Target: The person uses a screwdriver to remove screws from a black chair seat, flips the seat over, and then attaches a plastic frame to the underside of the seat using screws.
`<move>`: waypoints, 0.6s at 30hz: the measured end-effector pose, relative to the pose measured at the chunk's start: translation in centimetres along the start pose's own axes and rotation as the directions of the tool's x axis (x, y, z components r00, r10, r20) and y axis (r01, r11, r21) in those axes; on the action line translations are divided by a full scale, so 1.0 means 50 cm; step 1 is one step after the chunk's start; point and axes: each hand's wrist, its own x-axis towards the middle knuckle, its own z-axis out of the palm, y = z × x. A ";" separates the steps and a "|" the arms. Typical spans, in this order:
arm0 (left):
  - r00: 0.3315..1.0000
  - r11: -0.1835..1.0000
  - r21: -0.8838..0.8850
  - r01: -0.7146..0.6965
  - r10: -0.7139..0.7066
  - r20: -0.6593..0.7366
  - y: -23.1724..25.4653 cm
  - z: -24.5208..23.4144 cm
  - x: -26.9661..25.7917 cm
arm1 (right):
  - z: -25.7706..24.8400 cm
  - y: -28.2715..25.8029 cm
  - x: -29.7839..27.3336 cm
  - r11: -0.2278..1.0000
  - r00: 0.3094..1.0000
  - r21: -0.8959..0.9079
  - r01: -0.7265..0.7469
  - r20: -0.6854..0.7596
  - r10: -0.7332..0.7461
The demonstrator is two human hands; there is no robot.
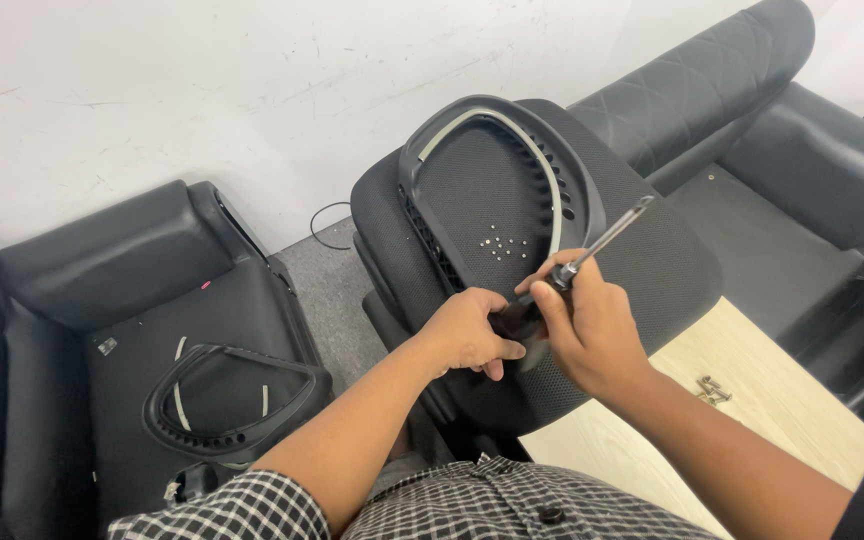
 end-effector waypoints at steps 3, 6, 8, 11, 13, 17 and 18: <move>0.999 0.999 0.030 0.028 -0.028 -0.016 0.005 0.000 -0.003 | -0.005 0.003 -0.004 0.990 0.983 0.040 0.133 -0.136 -0.127; 1.000 0.999 0.040 0.000 0.001 -0.015 0.006 0.001 -0.003 | -0.002 0.008 -0.003 0.999 0.999 0.036 0.036 0.005 -0.036; 1.000 1.000 0.023 -0.007 0.008 -0.022 0.006 0.002 -0.004 | 0.001 0.010 -0.002 0.999 0.995 0.026 -0.040 0.095 0.038; 0.998 0.999 0.047 0.006 -0.003 -0.058 0.006 0.006 -0.006 | 0.002 0.013 0.001 0.998 0.995 0.050 -0.032 0.093 0.027; 0.997 0.985 0.170 -0.018 0.032 -0.077 0.006 0.003 -0.006 | -0.004 0.014 0.002 0.998 0.996 0.054 0.016 0.090 -0.020; 0.994 0.982 0.191 -0.005 0.025 -0.103 -0.002 -0.001 -0.006 | -0.015 0.018 0.005 0.998 0.999 0.055 -0.010 -0.042 0.012; 0.994 0.984 0.176 -0.013 0.032 -0.106 -0.007 -0.002 -0.006 | -0.016 0.019 0.004 0.995 0.995 0.090 0.045 -0.092 -0.037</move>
